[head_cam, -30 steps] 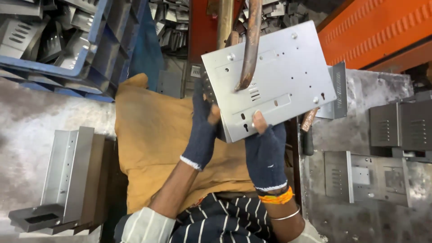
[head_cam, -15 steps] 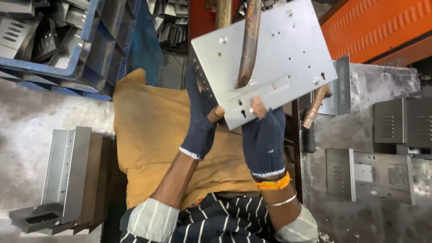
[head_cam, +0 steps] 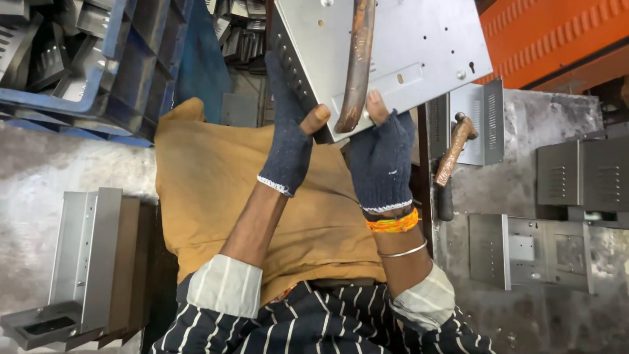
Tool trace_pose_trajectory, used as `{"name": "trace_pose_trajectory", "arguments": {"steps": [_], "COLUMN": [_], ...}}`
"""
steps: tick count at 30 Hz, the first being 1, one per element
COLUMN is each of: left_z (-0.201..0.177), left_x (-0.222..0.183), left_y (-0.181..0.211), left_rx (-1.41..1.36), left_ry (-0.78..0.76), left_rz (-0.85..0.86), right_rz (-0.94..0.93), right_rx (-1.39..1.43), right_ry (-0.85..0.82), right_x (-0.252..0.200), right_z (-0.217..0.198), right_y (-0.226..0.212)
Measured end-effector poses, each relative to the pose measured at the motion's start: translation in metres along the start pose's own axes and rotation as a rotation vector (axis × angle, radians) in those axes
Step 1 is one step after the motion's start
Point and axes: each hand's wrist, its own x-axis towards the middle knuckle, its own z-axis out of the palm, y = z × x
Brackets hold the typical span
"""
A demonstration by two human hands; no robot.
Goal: The person is spot welding metal components to assemble a metal box or enclosure.
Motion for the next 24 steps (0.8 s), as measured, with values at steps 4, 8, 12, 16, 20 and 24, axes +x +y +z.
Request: {"name": "trace_pose_trajectory", "arguments": {"steps": [4, 8, 12, 16, 20, 24], "left_z": [-0.003, -0.004, 0.001, 0.002, 0.003, 0.004], "left_x": [0.006, 0.008, 0.006, 0.004, 0.002, 0.001], "left_y": [-0.007, -0.007, -0.003, -0.002, -0.001, 0.0], "left_rx": [0.04, 0.104, 0.106, 0.049, 0.028, 0.05], "left_ry": [0.013, -0.004, -0.01, -0.007, 0.001, 0.011], "left_rz": [0.028, -0.004, 0.018, 0.035, 0.025, -0.002], "right_rz": [0.031, -0.038, 0.007, 0.006, 0.018, 0.01], "right_rx": [-0.016, -0.017, 0.075, 0.116, 0.098, 0.091], "right_ry": [0.032, -0.038, 0.024, 0.016, 0.041, 0.066], "right_x": [0.004, 0.006, 0.007, 0.008, 0.009, 0.009], "right_z": [-0.002, 0.0, -0.005, -0.004, -0.004, -0.006], "right_y": [0.002, 0.001, 0.007, 0.008, 0.008, 0.011]}}
